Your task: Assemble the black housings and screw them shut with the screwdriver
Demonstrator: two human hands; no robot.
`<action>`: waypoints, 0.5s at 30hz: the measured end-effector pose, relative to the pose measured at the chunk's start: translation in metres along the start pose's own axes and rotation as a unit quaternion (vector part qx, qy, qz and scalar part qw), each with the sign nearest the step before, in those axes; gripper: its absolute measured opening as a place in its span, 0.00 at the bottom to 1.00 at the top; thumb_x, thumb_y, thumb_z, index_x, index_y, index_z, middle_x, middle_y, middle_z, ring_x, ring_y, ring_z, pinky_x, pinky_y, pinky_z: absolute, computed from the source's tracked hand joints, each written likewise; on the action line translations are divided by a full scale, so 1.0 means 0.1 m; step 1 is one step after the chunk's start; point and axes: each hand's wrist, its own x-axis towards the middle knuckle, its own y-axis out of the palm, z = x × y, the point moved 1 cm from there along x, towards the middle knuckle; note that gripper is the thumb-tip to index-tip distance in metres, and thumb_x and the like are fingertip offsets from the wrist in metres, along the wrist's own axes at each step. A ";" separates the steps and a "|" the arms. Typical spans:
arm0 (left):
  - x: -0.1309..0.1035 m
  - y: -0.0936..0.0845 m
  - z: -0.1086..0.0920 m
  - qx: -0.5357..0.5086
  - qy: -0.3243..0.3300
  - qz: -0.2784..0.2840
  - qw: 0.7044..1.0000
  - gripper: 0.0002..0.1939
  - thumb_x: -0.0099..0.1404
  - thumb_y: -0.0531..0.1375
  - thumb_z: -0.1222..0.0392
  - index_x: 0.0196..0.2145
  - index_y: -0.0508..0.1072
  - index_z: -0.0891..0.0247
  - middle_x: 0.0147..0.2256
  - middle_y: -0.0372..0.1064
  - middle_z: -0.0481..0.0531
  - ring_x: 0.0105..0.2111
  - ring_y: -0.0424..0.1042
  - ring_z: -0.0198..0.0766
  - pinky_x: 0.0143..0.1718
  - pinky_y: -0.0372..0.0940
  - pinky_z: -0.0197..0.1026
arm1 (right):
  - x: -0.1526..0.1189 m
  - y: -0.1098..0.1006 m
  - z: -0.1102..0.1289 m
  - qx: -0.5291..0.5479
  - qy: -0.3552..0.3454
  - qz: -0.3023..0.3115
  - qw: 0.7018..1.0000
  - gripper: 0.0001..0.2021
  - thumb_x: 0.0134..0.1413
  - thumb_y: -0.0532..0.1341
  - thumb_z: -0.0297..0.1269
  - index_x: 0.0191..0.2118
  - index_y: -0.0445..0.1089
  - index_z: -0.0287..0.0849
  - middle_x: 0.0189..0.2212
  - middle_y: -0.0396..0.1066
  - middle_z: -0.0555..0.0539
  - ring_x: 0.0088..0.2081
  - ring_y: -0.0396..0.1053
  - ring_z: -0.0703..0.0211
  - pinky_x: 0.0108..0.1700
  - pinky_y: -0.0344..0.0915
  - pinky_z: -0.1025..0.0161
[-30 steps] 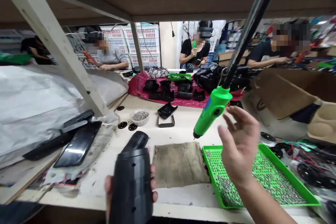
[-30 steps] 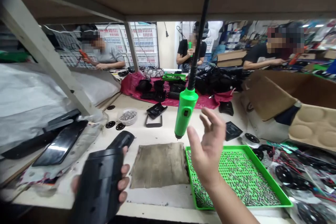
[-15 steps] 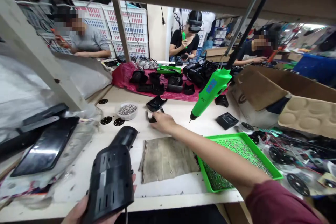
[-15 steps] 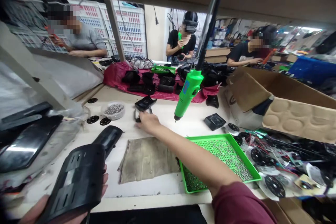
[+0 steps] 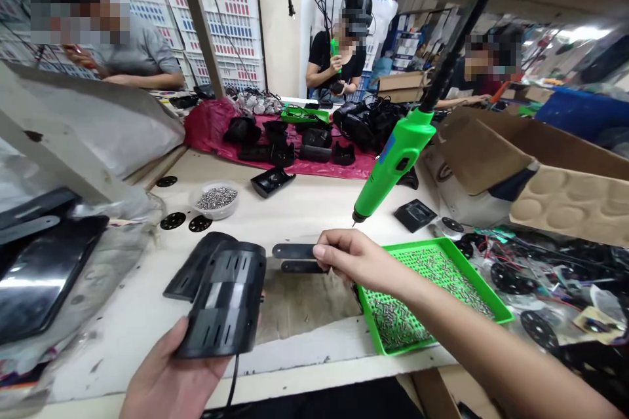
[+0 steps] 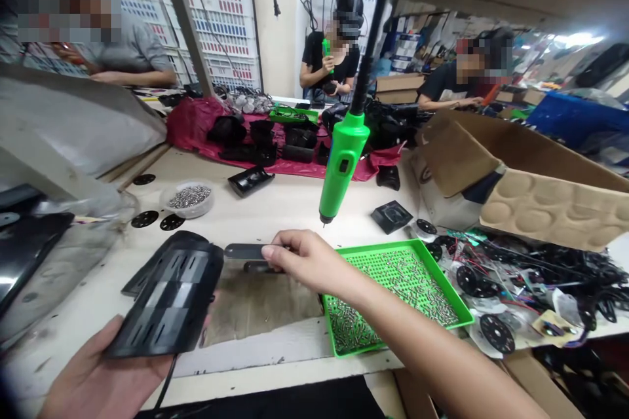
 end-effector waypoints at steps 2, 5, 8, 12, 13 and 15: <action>0.04 0.04 0.03 -0.023 -0.019 -0.038 0.999 0.31 0.61 0.59 0.44 0.60 0.65 0.52 0.58 0.66 0.59 0.57 0.64 0.61 0.51 0.65 0.62 | -0.06 0.05 0.01 0.097 0.026 0.007 0.995 0.17 0.56 0.61 0.49 0.26 0.64 0.40 0.20 0.60 0.55 0.18 0.54 0.71 0.19 0.50 0.71; 0.08 0.05 0.05 -0.017 -0.028 -0.071 0.997 0.30 0.59 0.60 0.43 0.58 0.68 0.50 0.56 0.69 0.57 0.55 0.67 0.59 0.51 0.67 0.60 | -0.11 0.11 0.03 0.140 0.040 0.017 0.989 0.15 0.55 0.63 0.46 0.26 0.66 0.40 0.20 0.62 0.55 0.17 0.56 0.73 0.18 0.50 0.72; 0.09 0.08 0.04 0.029 -0.038 -0.086 0.995 0.29 0.57 0.62 0.44 0.56 0.71 0.50 0.53 0.72 0.54 0.55 0.67 0.59 0.51 0.67 0.59 | -0.13 0.16 0.04 0.177 0.046 0.038 0.982 0.16 0.55 0.62 0.46 0.25 0.66 0.40 0.20 0.63 0.55 0.16 0.57 0.74 0.16 0.52 0.73; 0.03 0.29 0.05 0.128 0.018 -0.125 0.984 0.32 0.52 0.65 0.50 0.56 0.70 0.51 0.50 0.74 0.50 0.59 0.63 0.55 0.53 0.67 0.53 | -0.14 0.21 0.01 0.193 0.033 0.037 0.980 0.18 0.53 0.63 0.51 0.25 0.65 0.41 0.17 0.60 0.57 0.15 0.58 0.72 0.16 0.53 0.73; 0.01 0.36 0.05 0.161 0.037 -0.130 0.978 0.33 0.52 0.66 0.50 0.56 0.69 0.51 0.51 0.74 0.49 0.60 0.61 0.53 0.54 0.66 0.51 | -0.13 0.22 0.00 0.191 0.027 0.033 0.981 0.18 0.54 0.63 0.52 0.25 0.66 0.41 0.16 0.60 0.57 0.15 0.58 0.71 0.16 0.54 0.73; -0.01 0.51 0.08 0.237 0.075 -0.120 0.961 0.35 0.52 0.66 0.49 0.58 0.67 0.51 0.53 0.72 0.48 0.62 0.59 0.50 0.59 0.60 0.48 | -0.11 0.23 -0.04 0.182 0.011 0.026 0.983 0.18 0.55 0.61 0.51 0.26 0.66 0.41 0.17 0.60 0.56 0.16 0.59 0.71 0.17 0.55 0.73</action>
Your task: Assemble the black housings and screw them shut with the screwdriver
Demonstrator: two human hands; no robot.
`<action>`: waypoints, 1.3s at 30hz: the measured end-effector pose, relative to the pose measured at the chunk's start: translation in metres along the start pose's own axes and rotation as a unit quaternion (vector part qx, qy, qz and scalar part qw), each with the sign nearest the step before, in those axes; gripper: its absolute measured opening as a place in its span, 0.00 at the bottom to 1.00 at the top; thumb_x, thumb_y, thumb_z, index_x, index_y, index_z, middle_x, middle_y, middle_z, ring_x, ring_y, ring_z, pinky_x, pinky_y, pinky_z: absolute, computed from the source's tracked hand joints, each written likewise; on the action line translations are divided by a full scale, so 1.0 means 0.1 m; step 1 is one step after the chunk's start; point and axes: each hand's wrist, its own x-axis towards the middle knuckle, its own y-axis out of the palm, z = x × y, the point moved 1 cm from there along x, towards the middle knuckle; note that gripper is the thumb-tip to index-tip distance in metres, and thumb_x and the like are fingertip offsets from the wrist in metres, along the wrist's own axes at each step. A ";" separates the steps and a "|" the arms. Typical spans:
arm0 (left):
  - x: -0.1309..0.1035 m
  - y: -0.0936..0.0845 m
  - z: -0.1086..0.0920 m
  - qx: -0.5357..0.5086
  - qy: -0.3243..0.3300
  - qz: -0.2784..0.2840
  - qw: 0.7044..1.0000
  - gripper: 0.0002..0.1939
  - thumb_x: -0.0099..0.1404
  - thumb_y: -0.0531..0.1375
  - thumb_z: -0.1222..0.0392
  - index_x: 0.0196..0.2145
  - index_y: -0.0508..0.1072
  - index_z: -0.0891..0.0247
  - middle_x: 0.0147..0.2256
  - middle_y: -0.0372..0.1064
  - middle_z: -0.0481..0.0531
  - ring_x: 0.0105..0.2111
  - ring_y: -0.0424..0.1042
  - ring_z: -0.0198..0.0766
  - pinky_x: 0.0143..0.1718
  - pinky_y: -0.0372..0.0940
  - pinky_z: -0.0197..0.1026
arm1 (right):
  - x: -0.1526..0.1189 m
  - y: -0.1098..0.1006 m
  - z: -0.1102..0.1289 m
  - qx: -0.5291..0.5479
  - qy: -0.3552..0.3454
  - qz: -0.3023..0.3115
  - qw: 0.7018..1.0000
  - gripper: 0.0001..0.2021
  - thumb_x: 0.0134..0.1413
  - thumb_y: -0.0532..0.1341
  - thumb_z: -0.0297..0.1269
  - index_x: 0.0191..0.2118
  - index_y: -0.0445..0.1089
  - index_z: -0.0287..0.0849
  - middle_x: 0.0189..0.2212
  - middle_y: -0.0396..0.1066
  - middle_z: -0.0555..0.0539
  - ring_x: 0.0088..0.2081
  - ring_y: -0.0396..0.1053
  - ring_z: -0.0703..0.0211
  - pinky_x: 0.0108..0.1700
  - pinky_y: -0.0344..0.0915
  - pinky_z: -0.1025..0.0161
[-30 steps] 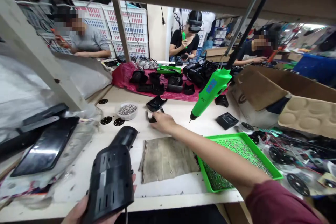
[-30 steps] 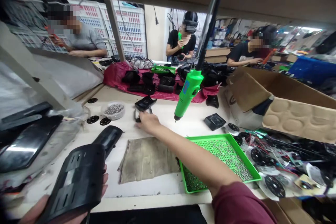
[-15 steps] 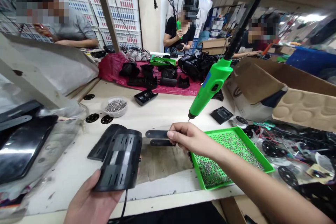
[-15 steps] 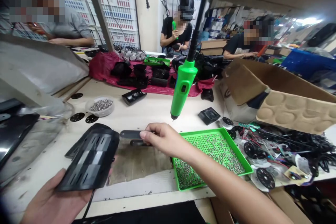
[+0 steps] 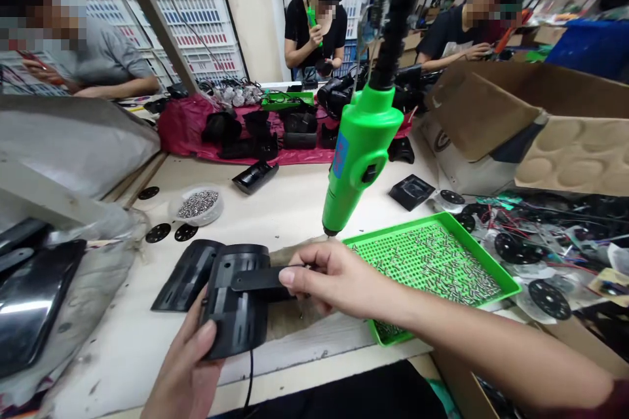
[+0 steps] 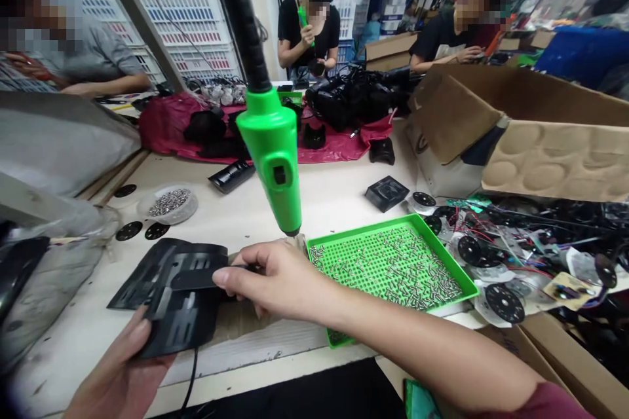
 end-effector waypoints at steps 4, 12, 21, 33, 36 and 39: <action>0.00 0.21 -0.03 0.177 0.127 0.023 0.976 0.42 0.51 0.68 0.49 0.62 0.60 0.49 0.63 0.59 0.46 0.64 0.53 0.49 0.65 0.44 0.50 | 0.09 -0.02 -0.13 -0.017 -0.034 -0.010 0.999 0.16 0.58 0.60 0.47 0.26 0.64 0.41 0.19 0.61 0.56 0.18 0.60 0.70 0.21 0.56 0.72; 0.18 0.27 0.06 0.303 0.183 0.055 0.934 0.42 0.55 0.66 0.49 0.64 0.56 0.54 0.65 0.53 0.53 0.65 0.49 0.48 0.65 0.43 0.51 | 0.16 -0.06 -0.36 0.012 0.025 0.013 1.000 0.17 0.57 0.59 0.46 0.23 0.61 0.41 0.17 0.59 0.57 0.18 0.58 0.70 0.22 0.54 0.71; 0.28 0.18 0.07 0.294 0.181 0.067 0.936 0.42 0.54 0.67 0.49 0.63 0.58 0.53 0.66 0.52 0.53 0.66 0.48 0.48 0.65 0.42 0.51 | 0.20 -0.07 -0.34 -0.032 0.032 0.040 0.998 0.19 0.56 0.61 0.50 0.22 0.58 0.42 0.16 0.58 0.58 0.17 0.57 0.70 0.23 0.55 0.70; -0.52 0.27 0.13 0.353 0.366 -0.060 0.859 0.09 0.56 0.66 0.56 0.37 0.81 0.50 0.34 0.76 0.49 0.37 0.72 0.46 0.46 0.63 0.41 | -0.23 -0.37 0.04 -0.306 -0.406 -0.401 0.762 0.12 0.57 0.60 0.39 0.47 0.62 0.50 0.43 0.62 0.46 0.44 0.66 0.53 0.44 0.67 0.54; -0.52 0.35 0.29 0.479 0.342 0.050 0.807 0.09 0.57 0.64 0.55 0.37 0.81 0.51 0.32 0.78 0.51 0.27 0.74 0.46 0.27 0.63 0.40 | -0.11 -0.62 0.23 -0.273 -0.392 -0.451 0.753 0.24 0.58 0.60 0.45 0.57 0.53 0.53 0.54 0.57 0.43 0.56 0.61 0.48 0.53 0.64 0.48; -0.40 0.51 0.39 0.652 0.299 0.073 0.693 0.14 0.63 0.57 0.62 0.45 0.78 0.59 0.35 0.79 0.59 0.27 0.76 0.50 0.21 0.62 0.40 | 0.15 -0.75 0.32 -0.216 -0.337 -0.376 0.836 0.23 0.58 0.60 0.46 0.55 0.54 0.50 0.44 0.66 0.45 0.47 0.69 0.52 0.49 0.68 0.50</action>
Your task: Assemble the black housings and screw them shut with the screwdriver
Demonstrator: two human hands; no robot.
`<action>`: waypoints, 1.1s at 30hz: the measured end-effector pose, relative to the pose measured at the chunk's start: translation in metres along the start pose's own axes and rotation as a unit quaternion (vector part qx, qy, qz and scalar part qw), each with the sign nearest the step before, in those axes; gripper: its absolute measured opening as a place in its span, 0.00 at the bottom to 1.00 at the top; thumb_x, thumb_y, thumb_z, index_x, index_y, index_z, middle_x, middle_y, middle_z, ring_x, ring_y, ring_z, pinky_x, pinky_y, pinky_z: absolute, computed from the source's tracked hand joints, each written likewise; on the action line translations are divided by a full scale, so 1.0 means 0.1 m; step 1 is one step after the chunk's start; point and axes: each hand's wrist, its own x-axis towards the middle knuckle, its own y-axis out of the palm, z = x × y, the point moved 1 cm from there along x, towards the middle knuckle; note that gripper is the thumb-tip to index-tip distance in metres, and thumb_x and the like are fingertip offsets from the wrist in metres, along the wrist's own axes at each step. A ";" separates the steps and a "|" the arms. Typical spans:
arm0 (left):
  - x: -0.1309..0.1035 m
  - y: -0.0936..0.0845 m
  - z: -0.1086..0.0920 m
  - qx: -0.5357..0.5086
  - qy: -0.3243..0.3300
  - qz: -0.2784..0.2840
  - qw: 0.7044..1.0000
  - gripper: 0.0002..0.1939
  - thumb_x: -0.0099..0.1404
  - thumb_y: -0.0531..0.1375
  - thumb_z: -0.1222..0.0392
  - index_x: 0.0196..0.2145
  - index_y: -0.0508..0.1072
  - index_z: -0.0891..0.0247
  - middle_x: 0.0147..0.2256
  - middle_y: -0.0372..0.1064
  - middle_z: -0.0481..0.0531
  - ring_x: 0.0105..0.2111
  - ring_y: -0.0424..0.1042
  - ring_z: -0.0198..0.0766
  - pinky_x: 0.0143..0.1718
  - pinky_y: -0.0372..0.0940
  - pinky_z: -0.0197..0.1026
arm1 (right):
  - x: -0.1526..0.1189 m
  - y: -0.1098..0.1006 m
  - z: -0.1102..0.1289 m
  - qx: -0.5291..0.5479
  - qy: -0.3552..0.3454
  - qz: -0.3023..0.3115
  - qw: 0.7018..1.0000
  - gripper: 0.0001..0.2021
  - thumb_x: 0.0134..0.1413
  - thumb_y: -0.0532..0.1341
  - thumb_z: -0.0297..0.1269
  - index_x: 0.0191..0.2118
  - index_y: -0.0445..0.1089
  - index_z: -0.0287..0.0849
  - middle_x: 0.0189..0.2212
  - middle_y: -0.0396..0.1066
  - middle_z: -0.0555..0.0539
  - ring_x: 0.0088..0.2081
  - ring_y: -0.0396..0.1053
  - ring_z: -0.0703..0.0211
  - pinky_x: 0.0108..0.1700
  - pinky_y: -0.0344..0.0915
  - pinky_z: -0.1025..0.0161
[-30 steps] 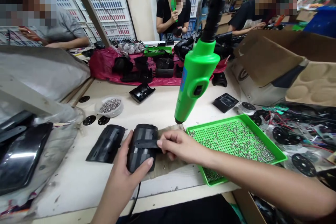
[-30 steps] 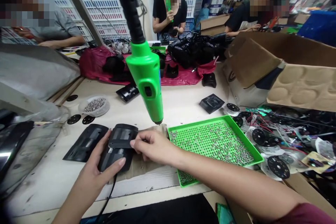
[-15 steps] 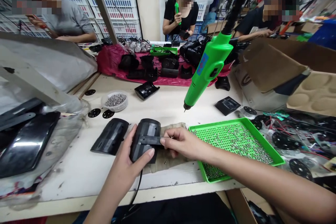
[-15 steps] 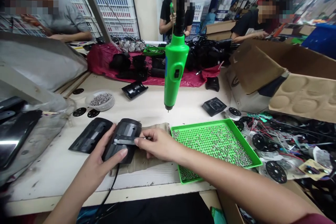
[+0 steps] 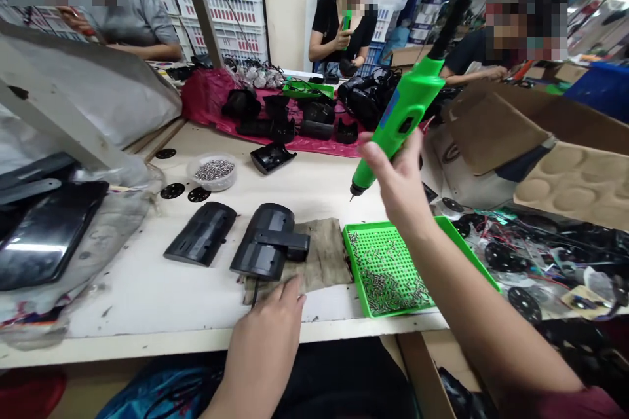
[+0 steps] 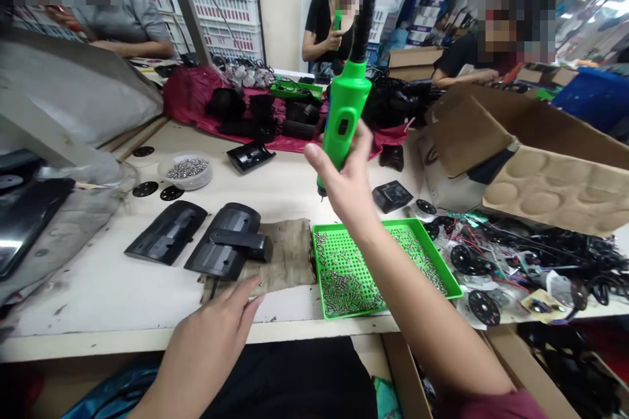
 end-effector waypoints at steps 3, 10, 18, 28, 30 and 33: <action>0.14 0.05 -0.12 0.131 -0.003 0.086 0.988 0.21 0.63 0.47 0.75 0.41 0.78 0.65 0.34 0.77 0.62 0.29 0.77 0.52 0.23 0.64 0.42 | 0.03 0.10 -0.02 0.048 0.054 0.029 0.997 0.17 0.54 0.63 0.43 0.48 0.62 0.47 0.35 0.68 0.49 0.38 0.71 0.55 0.43 0.70 0.53; 0.16 0.02 -0.17 0.112 -0.026 0.086 0.990 0.20 0.62 0.46 0.77 0.37 0.76 0.66 0.35 0.76 0.63 0.32 0.77 0.54 0.27 0.65 0.44 | -0.34 -0.07 0.17 0.117 0.050 0.036 0.991 0.15 0.53 0.64 0.42 0.47 0.69 0.49 0.29 0.69 0.52 0.36 0.73 0.54 0.50 0.69 0.48; -0.15 0.08 0.10 -0.342 -0.059 -0.013 0.938 0.09 0.64 0.56 0.53 0.30 0.74 0.56 0.29 0.72 0.50 0.30 0.72 0.42 0.32 0.66 0.41 | -0.56 -0.23 0.40 0.278 0.112 0.051 0.953 0.17 0.50 0.64 0.50 0.43 0.69 0.48 0.20 0.63 0.55 0.21 0.68 0.60 0.29 0.73 0.58; -0.16 -0.02 0.02 -0.757 -0.371 -0.061 0.535 0.28 0.34 0.77 0.57 0.35 0.76 0.63 0.28 0.75 0.49 0.29 0.75 0.33 0.33 0.71 0.31 | -0.81 0.13 1.04 0.474 0.127 0.040 0.870 0.14 0.50 0.69 0.47 0.40 0.73 0.46 0.18 0.67 0.55 0.17 0.66 0.64 0.25 0.72 0.62; -0.16 -0.04 0.01 -0.772 -0.376 -0.071 0.507 0.28 0.32 0.78 0.59 0.34 0.76 0.64 0.27 0.75 0.48 0.28 0.75 0.32 0.32 0.71 0.30 | -0.83 0.20 1.06 0.477 0.115 0.044 0.870 0.15 0.50 0.69 0.47 0.41 0.73 0.46 0.19 0.68 0.54 0.18 0.67 0.63 0.26 0.71 0.61; -0.16 -0.05 0.01 -0.790 -0.368 -0.071 0.485 0.27 0.32 0.78 0.61 0.33 0.77 0.64 0.27 0.75 0.47 0.27 0.75 0.31 0.31 0.71 0.29 | -0.86 0.29 1.05 0.481 0.105 0.041 0.869 0.16 0.50 0.68 0.49 0.42 0.73 0.46 0.19 0.67 0.54 0.18 0.66 0.63 0.26 0.70 0.62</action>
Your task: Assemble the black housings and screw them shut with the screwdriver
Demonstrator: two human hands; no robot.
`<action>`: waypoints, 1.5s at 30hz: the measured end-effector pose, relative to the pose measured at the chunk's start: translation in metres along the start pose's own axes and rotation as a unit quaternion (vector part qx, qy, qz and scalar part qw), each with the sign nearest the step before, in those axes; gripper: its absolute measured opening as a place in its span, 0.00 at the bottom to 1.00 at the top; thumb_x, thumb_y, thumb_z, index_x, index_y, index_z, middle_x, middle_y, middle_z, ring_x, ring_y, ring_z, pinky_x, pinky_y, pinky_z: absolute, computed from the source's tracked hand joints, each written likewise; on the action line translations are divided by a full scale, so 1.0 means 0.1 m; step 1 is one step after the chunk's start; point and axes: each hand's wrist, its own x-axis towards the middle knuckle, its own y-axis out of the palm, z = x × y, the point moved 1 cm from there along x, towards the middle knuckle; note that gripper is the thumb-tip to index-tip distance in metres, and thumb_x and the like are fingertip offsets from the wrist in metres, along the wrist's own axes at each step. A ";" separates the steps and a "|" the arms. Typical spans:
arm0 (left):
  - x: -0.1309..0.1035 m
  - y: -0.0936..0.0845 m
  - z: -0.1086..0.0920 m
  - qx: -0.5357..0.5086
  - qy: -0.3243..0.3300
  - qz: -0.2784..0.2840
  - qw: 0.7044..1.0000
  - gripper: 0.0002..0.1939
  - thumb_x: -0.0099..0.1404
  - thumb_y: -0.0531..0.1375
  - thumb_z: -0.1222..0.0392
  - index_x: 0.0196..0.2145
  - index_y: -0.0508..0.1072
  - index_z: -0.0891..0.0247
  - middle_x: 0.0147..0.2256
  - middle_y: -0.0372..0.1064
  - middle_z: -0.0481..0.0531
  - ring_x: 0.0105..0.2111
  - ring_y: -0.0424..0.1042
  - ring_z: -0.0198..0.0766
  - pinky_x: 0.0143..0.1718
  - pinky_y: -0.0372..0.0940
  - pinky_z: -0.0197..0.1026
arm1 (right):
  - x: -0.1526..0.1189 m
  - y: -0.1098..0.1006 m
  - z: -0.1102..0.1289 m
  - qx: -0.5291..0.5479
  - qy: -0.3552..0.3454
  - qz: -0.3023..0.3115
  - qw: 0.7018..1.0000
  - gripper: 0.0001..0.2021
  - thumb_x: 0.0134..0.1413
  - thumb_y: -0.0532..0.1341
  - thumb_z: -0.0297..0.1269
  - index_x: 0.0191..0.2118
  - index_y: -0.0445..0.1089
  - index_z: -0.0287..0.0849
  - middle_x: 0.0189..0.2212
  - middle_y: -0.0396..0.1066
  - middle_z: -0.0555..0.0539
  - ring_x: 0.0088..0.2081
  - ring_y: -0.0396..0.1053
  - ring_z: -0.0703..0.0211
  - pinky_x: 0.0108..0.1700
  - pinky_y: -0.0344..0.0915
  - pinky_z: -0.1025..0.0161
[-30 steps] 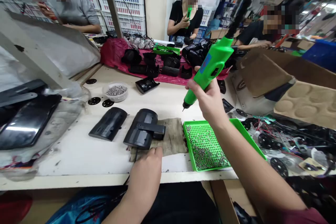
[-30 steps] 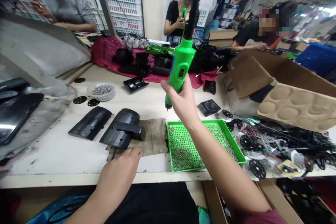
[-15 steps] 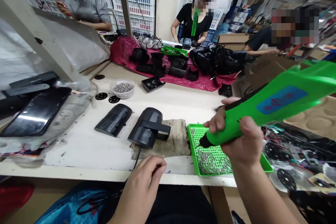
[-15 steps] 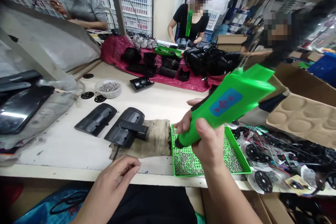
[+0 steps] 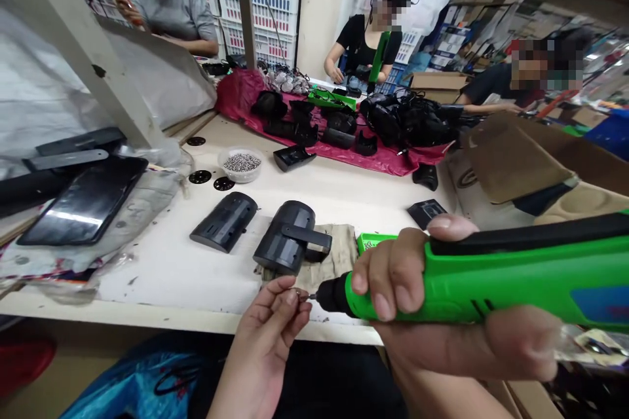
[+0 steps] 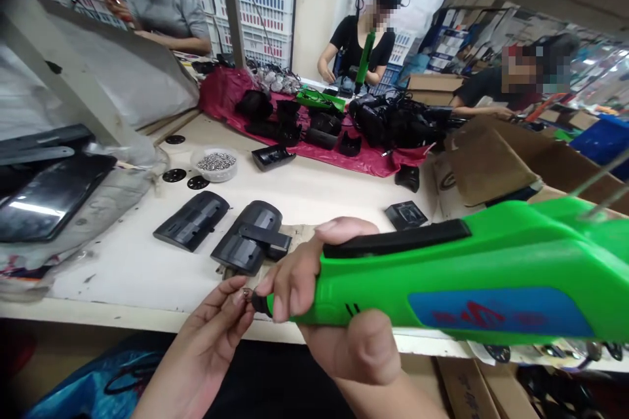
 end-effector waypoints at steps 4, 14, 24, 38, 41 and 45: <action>0.03 -0.04 0.01 -0.011 0.004 0.015 1.000 0.25 0.35 0.77 0.61 0.34 0.77 0.63 0.27 0.75 0.46 0.26 0.75 0.30 0.31 0.71 0.28 | 0.00 0.03 -0.03 0.000 -0.011 -0.010 1.000 0.18 0.50 0.68 0.51 0.42 0.73 0.45 0.19 0.67 0.54 0.19 0.66 0.64 0.27 0.72 0.61; 0.03 -0.14 -0.02 0.036 0.049 0.051 0.997 0.24 0.42 0.75 0.57 0.37 0.75 0.62 0.26 0.74 0.46 0.26 0.74 0.30 0.30 0.70 0.29 | 0.05 0.08 -0.10 0.010 -0.020 -0.027 0.999 0.18 0.48 0.69 0.50 0.40 0.74 0.43 0.17 0.67 0.54 0.17 0.65 0.64 0.24 0.71 0.62; 0.10 -0.18 -0.03 0.111 0.082 0.087 0.987 0.24 0.50 0.71 0.52 0.44 0.74 0.60 0.28 0.74 0.47 0.29 0.73 0.32 0.32 0.69 0.32 | 0.10 0.08 -0.20 0.017 -0.007 -0.009 1.000 0.16 0.51 0.66 0.49 0.40 0.72 0.44 0.18 0.66 0.56 0.16 0.64 0.65 0.25 0.71 0.63; 0.46 -0.14 -0.34 0.521 0.564 0.067 0.637 0.28 0.63 0.61 0.56 0.61 0.62 0.53 0.63 0.58 0.56 0.63 0.56 0.50 0.61 0.54 0.54 | 0.80 0.39 -0.33 -0.102 -0.032 0.051 0.993 0.13 0.54 0.61 0.49 0.39 0.70 0.46 0.17 0.61 0.57 0.16 0.61 0.66 0.23 0.68 0.65; 0.54 -0.12 -0.30 0.523 0.549 0.077 0.647 0.28 0.64 0.60 0.57 0.61 0.62 0.51 0.62 0.61 0.54 0.61 0.60 0.47 0.60 0.58 0.52 | 0.88 0.41 -0.45 -0.106 -0.012 0.078 0.991 0.12 0.56 0.61 0.47 0.41 0.70 0.46 0.17 0.62 0.57 0.17 0.62 0.66 0.24 0.69 0.65; 0.53 -0.15 -0.26 0.508 0.558 0.072 0.652 0.28 0.64 0.61 0.57 0.61 0.62 0.50 0.61 0.62 0.53 0.61 0.61 0.47 0.59 0.59 0.52 | 0.93 0.43 -0.51 -0.134 -0.019 0.105 0.985 0.13 0.56 0.62 0.48 0.42 0.69 0.45 0.17 0.63 0.58 0.17 0.62 0.66 0.25 0.70 0.65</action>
